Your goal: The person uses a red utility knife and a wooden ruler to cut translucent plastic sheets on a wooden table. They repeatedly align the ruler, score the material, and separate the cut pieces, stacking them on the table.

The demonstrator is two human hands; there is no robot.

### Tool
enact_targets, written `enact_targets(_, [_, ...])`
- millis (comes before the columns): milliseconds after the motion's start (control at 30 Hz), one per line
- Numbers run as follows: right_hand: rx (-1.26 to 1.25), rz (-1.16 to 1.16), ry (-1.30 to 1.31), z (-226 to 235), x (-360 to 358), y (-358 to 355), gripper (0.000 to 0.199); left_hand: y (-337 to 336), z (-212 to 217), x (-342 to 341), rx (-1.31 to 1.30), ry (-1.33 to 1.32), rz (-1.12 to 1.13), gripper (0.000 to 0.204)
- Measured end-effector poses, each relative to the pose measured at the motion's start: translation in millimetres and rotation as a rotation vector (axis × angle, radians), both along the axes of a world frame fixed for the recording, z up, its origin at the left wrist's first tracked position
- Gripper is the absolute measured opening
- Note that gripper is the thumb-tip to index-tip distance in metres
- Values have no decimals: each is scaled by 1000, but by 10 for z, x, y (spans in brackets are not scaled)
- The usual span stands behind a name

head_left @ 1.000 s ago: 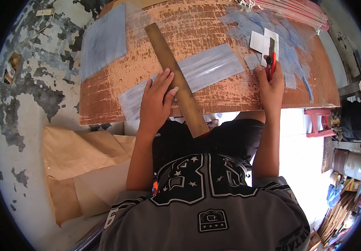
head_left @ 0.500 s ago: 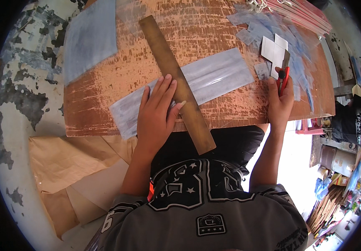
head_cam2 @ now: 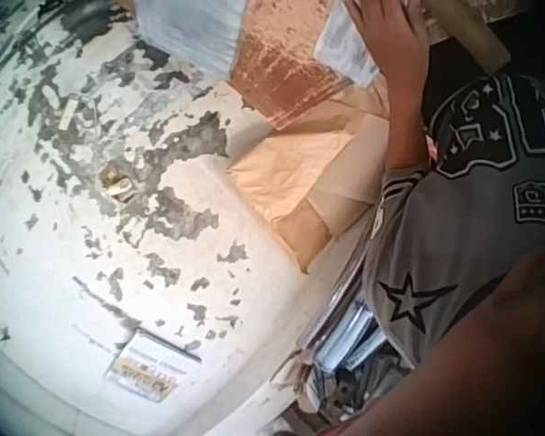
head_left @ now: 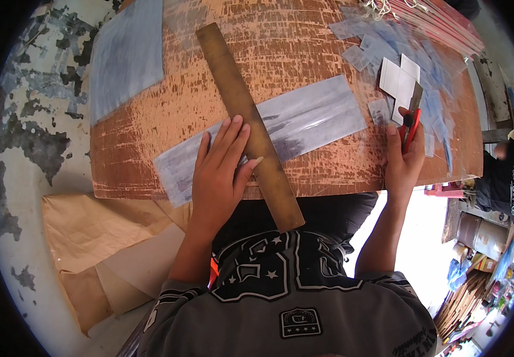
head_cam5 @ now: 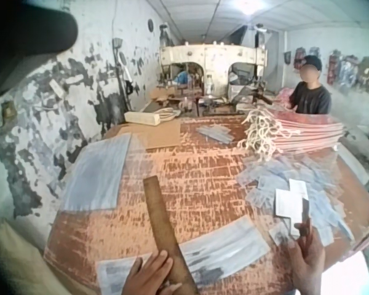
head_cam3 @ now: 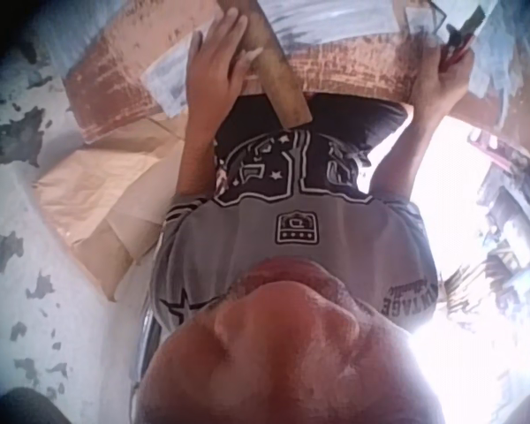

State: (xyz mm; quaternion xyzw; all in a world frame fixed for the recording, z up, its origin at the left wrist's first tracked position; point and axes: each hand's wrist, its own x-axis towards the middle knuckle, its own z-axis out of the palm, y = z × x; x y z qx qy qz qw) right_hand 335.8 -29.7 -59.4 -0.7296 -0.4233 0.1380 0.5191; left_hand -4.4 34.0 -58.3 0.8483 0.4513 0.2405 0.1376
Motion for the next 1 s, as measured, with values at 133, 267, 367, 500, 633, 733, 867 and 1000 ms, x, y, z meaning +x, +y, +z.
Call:
enact_targets(133, [74,7,40,-20,-24,19,42,-5,36,19,-25,-8,2,55])
enact_targets(267, [38,8,57,-35,-8,2,43,-1,25,9,-22,-1,-3,55])
enact_targets(367, [8,3,61,-21,0,-14,42,-5,41,16,-22,6,-4,55])
enact_targets(500, [14,1,58,16,-31,-9,42,-6,34,9,-12,18,-5,58])
enact_targets(633, [-42,-8,91,11,-5,-23,44,-1,38,6,-3,27,-1,59])
enact_targets(733, [-15,-10,38,-45,26,-10,44,-9,36,3,-9,26,7,60])
enact_targets(867, [-7,-12,24,-69,38,-4,45,-19,43,4,-36,-7,7,57])
enact_targets(1000, [-36,-14,47,-43,39,-17,44,-9,48,5,-39,-21,5,58])
